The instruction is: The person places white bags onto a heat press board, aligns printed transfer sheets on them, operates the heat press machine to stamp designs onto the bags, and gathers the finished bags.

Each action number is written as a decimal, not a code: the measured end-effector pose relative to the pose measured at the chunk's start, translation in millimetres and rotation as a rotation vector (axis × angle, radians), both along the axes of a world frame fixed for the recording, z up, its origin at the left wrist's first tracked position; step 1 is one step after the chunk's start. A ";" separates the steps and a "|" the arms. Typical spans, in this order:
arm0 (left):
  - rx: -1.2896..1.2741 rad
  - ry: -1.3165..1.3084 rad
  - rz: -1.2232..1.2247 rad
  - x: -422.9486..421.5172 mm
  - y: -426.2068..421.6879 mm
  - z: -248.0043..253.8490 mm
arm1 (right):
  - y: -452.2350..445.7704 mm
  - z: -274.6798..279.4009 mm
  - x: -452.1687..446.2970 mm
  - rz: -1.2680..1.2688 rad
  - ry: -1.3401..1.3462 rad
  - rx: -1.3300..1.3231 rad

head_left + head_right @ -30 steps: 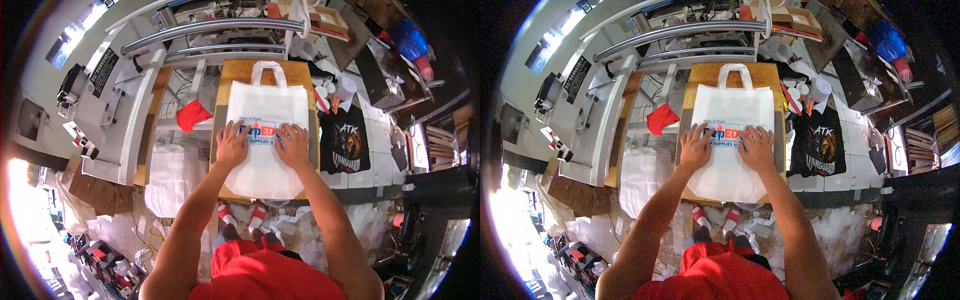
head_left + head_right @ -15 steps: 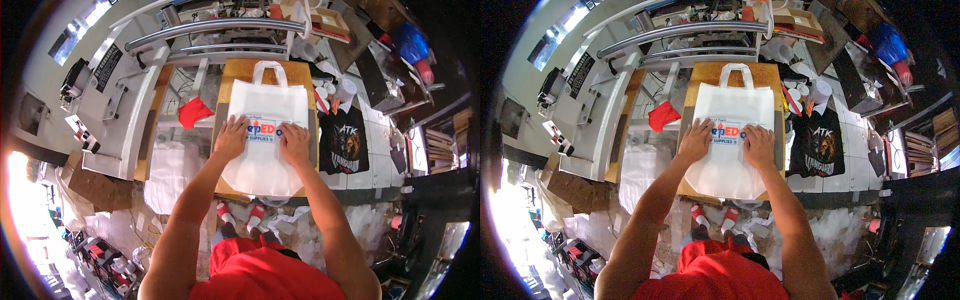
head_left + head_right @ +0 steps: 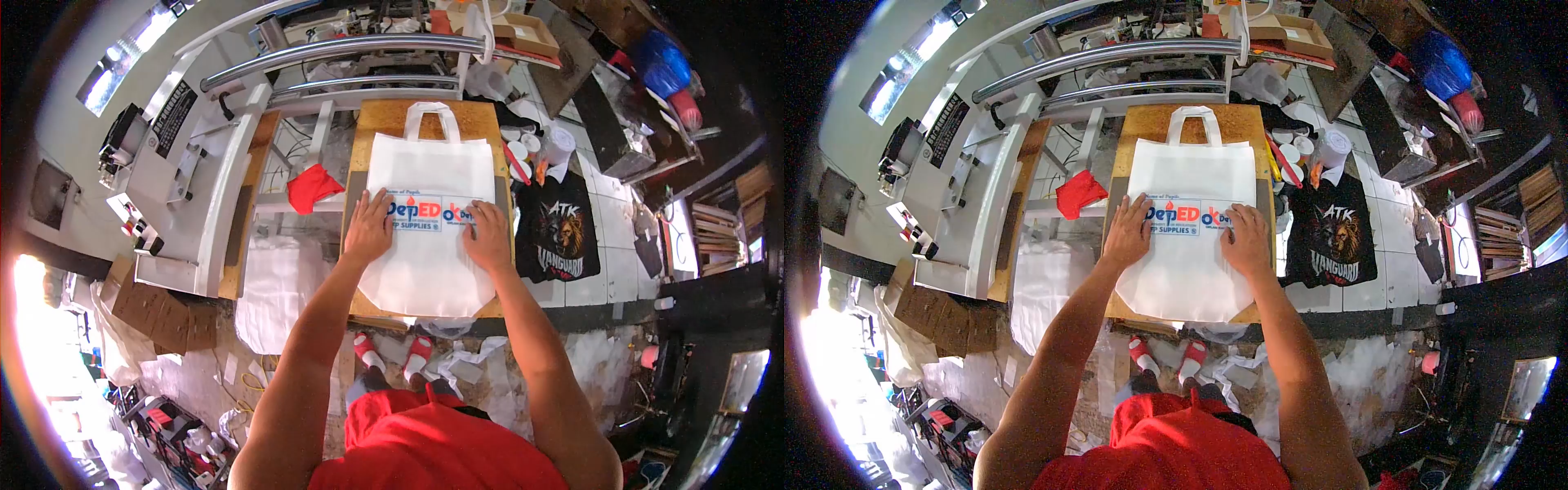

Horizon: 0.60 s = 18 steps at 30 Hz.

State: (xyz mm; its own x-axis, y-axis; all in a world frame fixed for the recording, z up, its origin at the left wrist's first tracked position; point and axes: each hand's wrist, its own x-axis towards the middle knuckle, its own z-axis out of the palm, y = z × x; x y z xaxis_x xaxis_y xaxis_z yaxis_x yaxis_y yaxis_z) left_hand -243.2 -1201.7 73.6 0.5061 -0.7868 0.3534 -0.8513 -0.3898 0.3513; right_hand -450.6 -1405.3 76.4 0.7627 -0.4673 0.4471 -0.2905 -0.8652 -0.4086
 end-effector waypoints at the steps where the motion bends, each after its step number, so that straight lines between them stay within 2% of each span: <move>1: -0.001 0.005 -0.001 -0.2 0.0 -0.8 | 0.2 0.0 -0.5 -0.002 -0.003 -0.008; 7: -0.095 0.095 0.003 6.0 11.4 2.6 | 2.9 1.2 1.7 -0.024 0.013 -0.031; 10: -0.200 0.013 -0.068 8.5 57.8 44.1 | 5.5 6.5 2.2 -0.023 0.026 -0.016; 13: -0.253 -0.065 0.162 19.4 132.1 103.7 | 3.5 10.1 1.9 0.005 0.002 -0.054; 15: -0.289 -0.280 0.311 42.4 183.4 149.7 | -1.0 9.7 3.3 0.052 -0.038 -0.131; 18: -0.170 -0.404 0.603 98.4 277.5 188.7 | 0.3 -1.4 9.2 0.088 -0.070 -0.125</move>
